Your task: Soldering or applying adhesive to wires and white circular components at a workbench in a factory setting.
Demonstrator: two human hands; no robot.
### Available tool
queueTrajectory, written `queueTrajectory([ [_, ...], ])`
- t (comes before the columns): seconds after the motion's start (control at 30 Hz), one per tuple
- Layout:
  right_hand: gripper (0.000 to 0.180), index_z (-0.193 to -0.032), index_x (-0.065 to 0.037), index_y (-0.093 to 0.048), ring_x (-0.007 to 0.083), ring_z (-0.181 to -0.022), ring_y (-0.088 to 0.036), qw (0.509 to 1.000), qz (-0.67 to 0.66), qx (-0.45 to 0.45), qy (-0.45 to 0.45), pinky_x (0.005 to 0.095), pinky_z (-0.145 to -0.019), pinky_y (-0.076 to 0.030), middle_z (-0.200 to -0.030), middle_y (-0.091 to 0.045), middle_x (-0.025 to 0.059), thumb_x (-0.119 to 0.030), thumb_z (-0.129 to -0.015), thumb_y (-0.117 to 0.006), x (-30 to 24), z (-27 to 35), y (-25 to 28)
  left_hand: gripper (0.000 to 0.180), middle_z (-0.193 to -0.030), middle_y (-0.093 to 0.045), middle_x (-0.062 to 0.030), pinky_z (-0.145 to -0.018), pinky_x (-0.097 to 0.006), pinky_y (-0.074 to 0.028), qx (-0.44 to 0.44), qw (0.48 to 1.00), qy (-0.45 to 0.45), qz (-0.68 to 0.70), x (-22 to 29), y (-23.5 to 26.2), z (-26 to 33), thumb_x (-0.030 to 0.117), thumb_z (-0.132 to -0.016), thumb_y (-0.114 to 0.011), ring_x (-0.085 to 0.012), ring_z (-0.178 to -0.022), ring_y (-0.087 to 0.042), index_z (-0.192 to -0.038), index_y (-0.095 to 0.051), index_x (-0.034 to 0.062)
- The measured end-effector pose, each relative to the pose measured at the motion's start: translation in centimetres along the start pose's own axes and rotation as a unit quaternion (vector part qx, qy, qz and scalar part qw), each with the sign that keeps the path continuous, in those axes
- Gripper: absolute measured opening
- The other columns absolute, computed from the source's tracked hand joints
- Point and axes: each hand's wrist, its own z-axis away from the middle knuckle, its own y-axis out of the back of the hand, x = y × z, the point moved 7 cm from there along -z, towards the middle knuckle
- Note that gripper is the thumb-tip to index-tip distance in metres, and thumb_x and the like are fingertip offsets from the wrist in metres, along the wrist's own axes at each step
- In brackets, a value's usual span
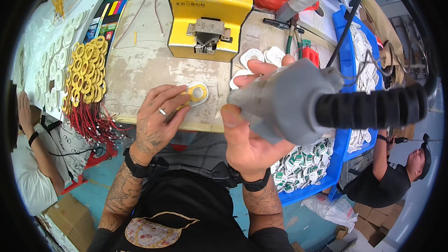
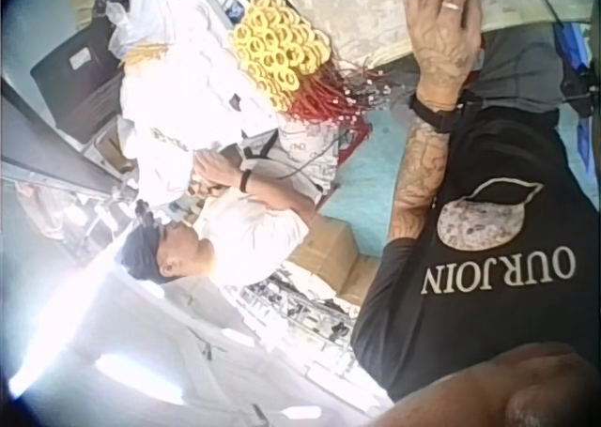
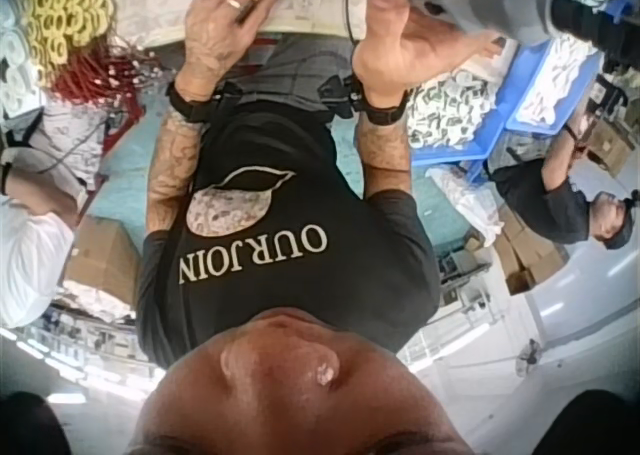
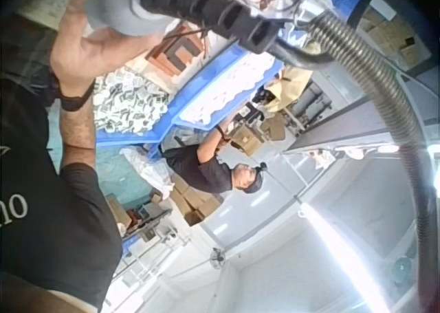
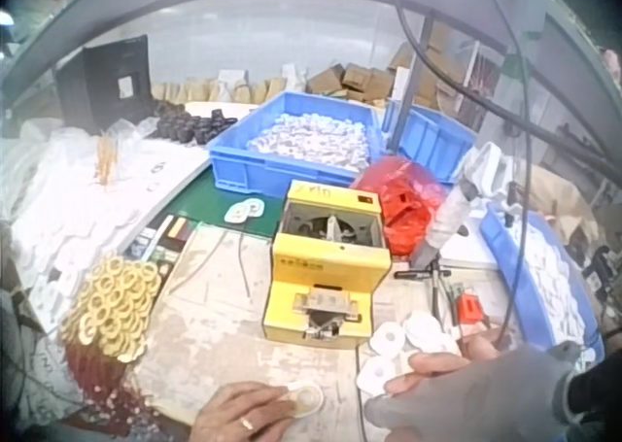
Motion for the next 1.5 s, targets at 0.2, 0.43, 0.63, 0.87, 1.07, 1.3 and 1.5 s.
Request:
queueTrajectory([
  [0.2, 0.099, -0.160, 0.005, -0.029, 0.0259, -0.098, -0.071, 1.000, 0.006, -0.001, 0.007, 0.0379, -0.085, -0.059, -0.128, -0.063, 0.0238, -0.040, -0.092, -0.084, 0.0, 0.1, -0.3, 0.034, -0.123, -0.074, -0.0079, -0.093, -0.042, -0.058, -0.017, 1.000, 0.005, -0.005, -0.2, -0.2, -0.2, 0.001, -0.081, -0.084, -0.0332, -0.113, -0.067, -0.113, -0.076, 0.0065],
  [0.43, 0.098, -0.160, 0.005, -0.029, 0.0257, -0.099, -0.071, 1.000, 0.010, -0.012, 0.005, 0.0371, -0.084, -0.060, -0.128, -0.063, 0.0236, -0.041, -0.093, -0.083, 0.1, 0.2, -0.5, 0.032, -0.126, -0.072, -0.0083, -0.091, -0.042, -0.057, -0.022, 0.999, 0.024, 0.007, -0.5, -0.1, -0.1, -0.002, -0.082, -0.080, -0.0335, -0.108, -0.066, -0.113, -0.075, 0.0072],
  [0.63, 0.096, -0.160, 0.005, -0.029, 0.0248, -0.099, -0.071, 1.000, 0.016, -0.013, 0.019, 0.0356, -0.082, -0.060, -0.129, -0.063, 0.0237, -0.041, -0.094, -0.082, -0.2, 0.0, -0.6, 0.036, -0.124, -0.071, -0.0077, -0.093, -0.043, -0.056, -0.028, 1.000, 0.003, 0.003, -0.5, -0.1, -0.1, -0.004, -0.082, -0.078, -0.0344, -0.109, -0.064, -0.115, -0.076, 0.0087],
  [0.87, 0.087, -0.159, 0.006, -0.031, 0.0251, -0.105, -0.070, 0.998, 0.025, -0.048, 0.011, 0.0371, -0.088, -0.059, -0.132, -0.062, 0.0245, -0.043, -0.100, -0.073, -0.2, -0.2, -1.6, 0.036, -0.128, -0.071, -0.0078, -0.094, -0.043, -0.056, -0.029, 0.999, 0.013, 0.013, -0.5, 0.3, -0.2, -0.007, -0.081, -0.075, -0.0341, -0.110, -0.063, -0.115, -0.077, 0.0076],
  [1.07, 0.079, -0.157, 0.007, -0.035, 0.0282, -0.108, -0.066, 0.998, -0.048, -0.030, -0.014, 0.0436, -0.098, -0.053, -0.127, -0.063, 0.0229, -0.048, -0.105, -0.060, 1.5, -1.6, -1.6, 0.040, -0.133, -0.070, -0.0079, -0.095, -0.042, -0.056, -0.046, 0.999, -0.009, 0.018, -0.3, -0.2, -0.1, -0.009, -0.080, -0.071, -0.0342, -0.112, -0.063, -0.117, -0.075, 0.0059],
  [1.3, 0.080, -0.155, 0.009, -0.036, 0.0231, -0.095, -0.061, 0.992, -0.106, -0.073, 0.004, 0.0396, -0.089, -0.052, -0.104, -0.061, 0.0148, -0.047, -0.105, -0.063, 0.3, -4.0, -3.4, 0.053, -0.139, -0.066, -0.0070, -0.095, -0.042, -0.059, -0.086, 0.994, -0.033, -0.060, -0.2, -0.6, 0.4, -0.008, -0.074, -0.069, -0.0343, -0.117, -0.061, -0.125, -0.075, 0.0093],
  [1.5, 0.077, -0.151, 0.011, -0.041, 0.0227, -0.095, -0.062, 0.992, -0.080, -0.093, 0.043, 0.0374, -0.086, -0.053, -0.100, -0.062, 0.0127, -0.045, -0.105, -0.065, 0.8, -4.4, -4.8, 0.052, -0.139, -0.065, -0.0060, -0.095, -0.043, -0.060, -0.087, 0.992, -0.049, -0.074, -0.3, -0.8, 0.5, -0.005, -0.075, -0.068, -0.0342, -0.118, -0.061, -0.125, -0.075, 0.0099],
])
